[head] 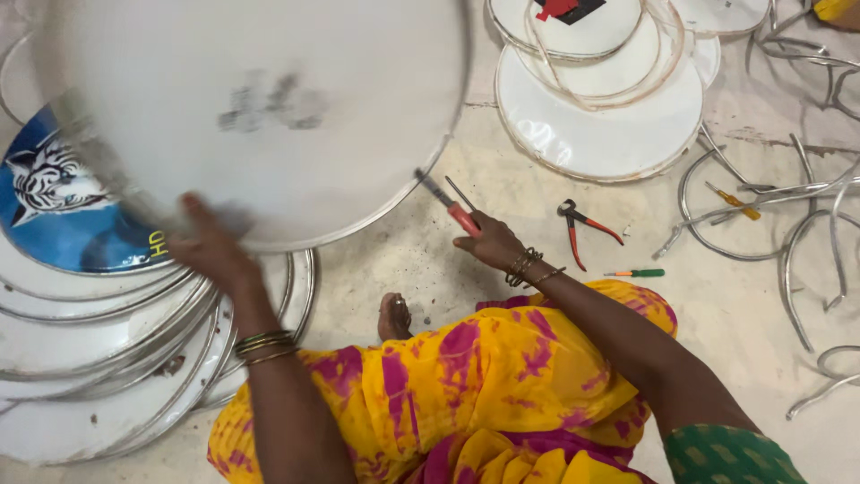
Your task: The person sits on the floor and handles circular panels by hand, using pliers to trim and adjust the outer metal rings. They turn the panels over and use a screwdriver to pry at the edges of the frames.
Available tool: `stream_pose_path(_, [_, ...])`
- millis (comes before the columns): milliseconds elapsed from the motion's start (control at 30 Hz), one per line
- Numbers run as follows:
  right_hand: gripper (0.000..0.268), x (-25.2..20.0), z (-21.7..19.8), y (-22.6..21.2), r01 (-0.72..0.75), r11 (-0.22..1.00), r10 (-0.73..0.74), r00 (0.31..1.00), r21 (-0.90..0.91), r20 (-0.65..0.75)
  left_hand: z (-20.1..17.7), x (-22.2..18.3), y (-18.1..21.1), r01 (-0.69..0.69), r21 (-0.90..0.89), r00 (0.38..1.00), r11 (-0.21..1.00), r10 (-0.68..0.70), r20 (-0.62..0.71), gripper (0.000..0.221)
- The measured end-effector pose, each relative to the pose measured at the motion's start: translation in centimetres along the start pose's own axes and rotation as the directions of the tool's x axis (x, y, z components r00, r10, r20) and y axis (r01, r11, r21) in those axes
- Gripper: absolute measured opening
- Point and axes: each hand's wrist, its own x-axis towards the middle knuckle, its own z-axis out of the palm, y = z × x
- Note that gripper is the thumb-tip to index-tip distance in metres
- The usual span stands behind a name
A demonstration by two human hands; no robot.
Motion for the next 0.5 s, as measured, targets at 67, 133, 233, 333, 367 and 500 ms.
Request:
stream_pose_path(67, [0.05,-2.1,-1.0,-3.2,0.134,0.99,-0.131,0.99,-0.054,0.053,-3.4,3.1,0.3,0.127,-0.138,0.991,0.982,-0.131,-0.023,0.04])
stream_pose_path(133, [0.046,-5.0,-1.8,-6.1,0.388,0.921,-0.384,0.92,-0.034,0.074,-7.4,5.3,0.4,0.227,-0.195,0.973,0.954,-0.232,-0.003,0.037])
stream_pose_path(233, [0.048,-9.1,-2.5,-10.2,0.42,0.905,-0.401,0.895,-0.067,0.196,-11.0,6.2,-0.5,0.451,-0.106,0.892,0.886,-0.453,0.007,0.045])
stream_pose_path(333, [0.046,-11.7,-2.9,-13.3,0.551,0.834,-0.536,0.817,-0.012,0.214,-10.9,4.2,-2.5,0.43,0.099,0.867,0.898,-0.441,0.232,0.044])
stream_pose_path(367, [0.046,-12.3,-2.7,-14.2,0.645,0.764,-0.634,0.745,0.019,0.206,-10.5,2.5,-3.4,0.366,0.155,0.849,0.917,-0.398,0.347,0.041])
stream_pose_path(500, [0.046,-13.9,-1.2,-17.3,0.793,0.603,-0.778,0.561,0.085,0.282,-7.7,-3.9,-5.9,-0.227,0.359,0.634,0.905,-0.143,0.76,0.036])
